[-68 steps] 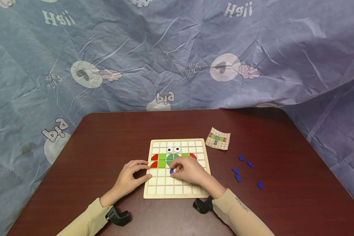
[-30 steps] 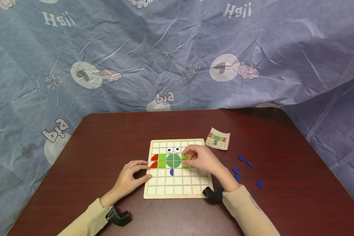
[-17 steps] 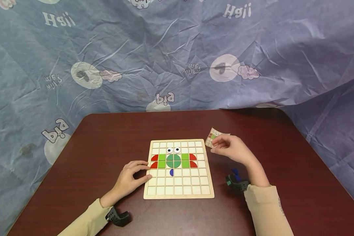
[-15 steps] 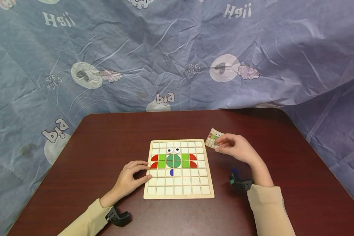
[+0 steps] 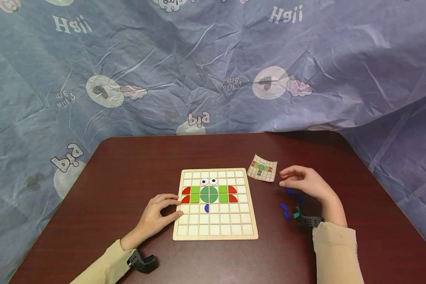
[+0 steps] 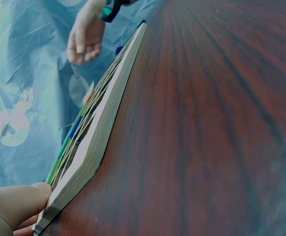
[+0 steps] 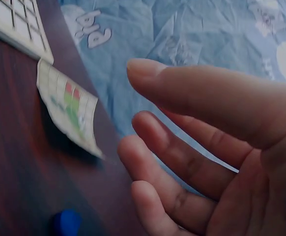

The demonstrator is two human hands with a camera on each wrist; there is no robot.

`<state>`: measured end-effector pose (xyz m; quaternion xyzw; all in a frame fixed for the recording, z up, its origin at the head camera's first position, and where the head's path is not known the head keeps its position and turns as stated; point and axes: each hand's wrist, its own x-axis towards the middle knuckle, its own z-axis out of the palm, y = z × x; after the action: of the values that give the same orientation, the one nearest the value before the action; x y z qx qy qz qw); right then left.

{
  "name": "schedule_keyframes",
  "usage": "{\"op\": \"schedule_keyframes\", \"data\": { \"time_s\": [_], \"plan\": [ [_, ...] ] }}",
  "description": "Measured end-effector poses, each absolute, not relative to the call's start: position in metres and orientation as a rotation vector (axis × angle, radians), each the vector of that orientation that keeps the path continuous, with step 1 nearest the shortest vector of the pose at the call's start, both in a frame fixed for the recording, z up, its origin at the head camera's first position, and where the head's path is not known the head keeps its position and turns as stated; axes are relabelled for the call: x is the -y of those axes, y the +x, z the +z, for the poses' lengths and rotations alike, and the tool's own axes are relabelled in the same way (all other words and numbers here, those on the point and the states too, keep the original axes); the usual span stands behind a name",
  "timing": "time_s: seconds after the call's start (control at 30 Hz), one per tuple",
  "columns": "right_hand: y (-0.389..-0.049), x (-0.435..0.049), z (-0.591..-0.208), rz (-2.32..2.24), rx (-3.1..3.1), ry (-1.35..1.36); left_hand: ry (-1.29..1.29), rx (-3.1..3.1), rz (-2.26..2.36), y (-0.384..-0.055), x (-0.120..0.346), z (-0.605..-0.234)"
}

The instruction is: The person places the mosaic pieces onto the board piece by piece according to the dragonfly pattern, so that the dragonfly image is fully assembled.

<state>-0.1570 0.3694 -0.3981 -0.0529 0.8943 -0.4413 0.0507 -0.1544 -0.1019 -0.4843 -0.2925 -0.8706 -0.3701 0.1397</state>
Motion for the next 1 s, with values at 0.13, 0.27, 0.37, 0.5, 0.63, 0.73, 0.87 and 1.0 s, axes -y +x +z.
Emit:
{"op": "schedule_keyframes", "data": {
  "time_s": [0.13, 0.27, 0.37, 0.5, 0.63, 0.73, 0.87, 1.0],
  "plan": [
    [-0.157, -0.377, -0.406, -1.340, -2.715, -0.121, -0.844, 2.518, -1.074, -0.154, 0.102, -0.484],
    [-0.159, -0.384, -0.415, -1.360, -2.697, -0.085, -0.842, 2.518, -1.081, -0.153, 0.102, -0.483],
    [-0.160, -0.388, -0.423, -1.371, -2.684, -0.073, -0.843, 2.516, -1.079, -0.153, 0.101, -0.483],
    [-0.162, -0.392, -0.431, -1.344, -2.688, -0.056, -0.842, 2.512, -1.072, -0.153, 0.101, -0.483],
    [-0.163, -0.393, -0.436, -1.306, -2.708, -0.035, -0.840, 2.513, -1.060, -0.154, 0.101, -0.484],
    [-0.163, -0.392, -0.437, -1.297, -2.722, -0.039, -0.844, 2.507, -1.058, -0.154, 0.101, -0.484],
    [-0.163, -0.390, -0.438, -1.312, -2.724, -0.033, -0.853, 2.492, -1.059, -0.154, 0.102, -0.484],
    [-0.164, -0.390, -0.438, -1.300, -2.732, 0.012, -0.856, 2.489, -1.060, -0.154, 0.102, -0.485]
  ]
}}
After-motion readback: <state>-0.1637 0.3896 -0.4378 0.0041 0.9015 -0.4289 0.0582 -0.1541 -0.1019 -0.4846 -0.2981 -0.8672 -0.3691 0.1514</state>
